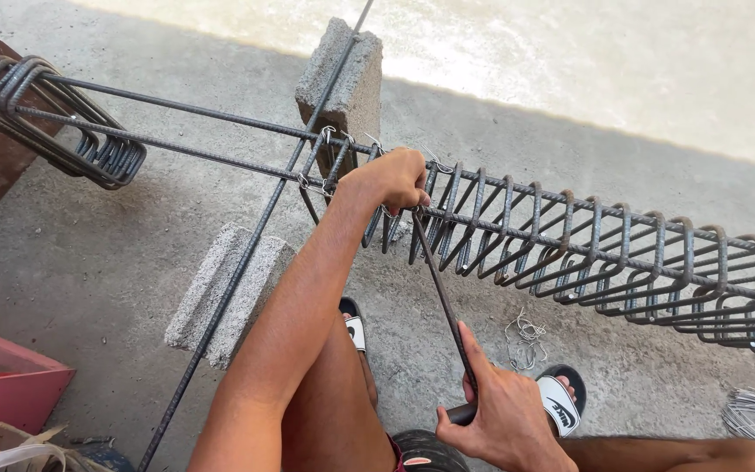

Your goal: Tying steel rebar stirrups to longitudinal bars using wire and a manual hook tool

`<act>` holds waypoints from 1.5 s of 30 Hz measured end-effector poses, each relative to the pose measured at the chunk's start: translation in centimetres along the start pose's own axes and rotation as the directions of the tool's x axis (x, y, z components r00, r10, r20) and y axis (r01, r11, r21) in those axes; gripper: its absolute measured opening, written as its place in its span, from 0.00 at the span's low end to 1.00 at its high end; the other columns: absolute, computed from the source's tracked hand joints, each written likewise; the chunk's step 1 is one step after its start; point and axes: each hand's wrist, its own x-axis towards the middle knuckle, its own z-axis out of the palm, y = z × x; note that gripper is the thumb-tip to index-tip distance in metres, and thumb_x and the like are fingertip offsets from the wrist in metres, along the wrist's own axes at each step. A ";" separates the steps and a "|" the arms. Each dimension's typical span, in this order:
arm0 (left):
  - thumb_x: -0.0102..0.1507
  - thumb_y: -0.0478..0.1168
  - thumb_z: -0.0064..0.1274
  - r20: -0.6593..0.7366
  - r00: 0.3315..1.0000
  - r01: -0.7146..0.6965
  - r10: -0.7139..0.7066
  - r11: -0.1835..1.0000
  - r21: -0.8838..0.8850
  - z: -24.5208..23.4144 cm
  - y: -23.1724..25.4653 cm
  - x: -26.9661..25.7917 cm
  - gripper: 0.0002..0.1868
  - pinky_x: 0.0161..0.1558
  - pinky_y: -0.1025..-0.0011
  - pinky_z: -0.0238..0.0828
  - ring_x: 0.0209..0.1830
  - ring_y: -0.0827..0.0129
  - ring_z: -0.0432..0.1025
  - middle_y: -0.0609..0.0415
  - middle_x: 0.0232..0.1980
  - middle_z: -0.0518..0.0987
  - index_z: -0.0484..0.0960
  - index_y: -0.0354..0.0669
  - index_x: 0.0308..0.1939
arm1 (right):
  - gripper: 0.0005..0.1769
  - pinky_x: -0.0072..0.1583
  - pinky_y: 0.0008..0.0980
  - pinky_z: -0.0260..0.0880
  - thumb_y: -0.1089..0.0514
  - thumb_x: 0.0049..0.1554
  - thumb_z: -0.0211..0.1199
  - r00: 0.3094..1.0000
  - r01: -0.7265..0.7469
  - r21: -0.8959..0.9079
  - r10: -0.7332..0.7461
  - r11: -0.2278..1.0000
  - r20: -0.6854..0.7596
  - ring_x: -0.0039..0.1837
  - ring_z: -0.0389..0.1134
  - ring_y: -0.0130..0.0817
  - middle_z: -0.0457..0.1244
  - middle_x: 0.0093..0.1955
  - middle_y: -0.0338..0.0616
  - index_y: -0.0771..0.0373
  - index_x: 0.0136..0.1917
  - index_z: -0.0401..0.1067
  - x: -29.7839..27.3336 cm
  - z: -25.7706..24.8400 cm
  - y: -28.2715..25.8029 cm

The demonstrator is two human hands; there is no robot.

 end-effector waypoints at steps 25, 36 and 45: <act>0.57 0.22 0.53 -0.100 0.995 -0.007 -0.006 0.992 -0.126 1.2 -2.0 1.8 0.11 0.46 0.73 0.81 0.42 0.72 0.83 0.54 0.40 0.88 0.80 0.40 0.23 | 0.54 0.31 0.20 0.43 0.50 0.47 0.66 0.960 0.115 0.924 -0.197 -0.365 -0.197 0.26 0.51 0.20 0.60 0.30 0.40 0.81 0.77 0.50 0.6 7.1 8.8; 0.62 0.34 0.59 -0.110 0.994 -0.017 0.005 0.994 -0.106 1.1 -2.3 1.5 0.07 0.46 0.73 0.80 0.43 0.74 0.82 0.55 0.41 0.88 0.83 0.40 0.28 | 0.49 0.44 0.33 0.52 0.45 0.50 0.57 0.960 0.251 0.932 -0.060 -0.261 -0.275 0.33 0.53 0.28 0.57 0.32 0.43 0.85 0.74 0.55 -0.3 7.3 10.1; 0.61 0.46 0.62 -0.132 0.990 -0.032 0.050 0.990 0.135 0.9 -1.9 0.6 0.11 0.44 0.73 0.76 0.32 0.76 0.78 0.60 0.37 0.87 0.86 0.42 0.34 | 0.34 0.34 0.26 0.50 0.61 0.48 0.62 0.893 0.097 0.582 0.187 0.808 -0.409 0.28 0.54 0.25 0.61 0.26 0.37 0.61 0.69 0.72 -2.5 0.7 5.6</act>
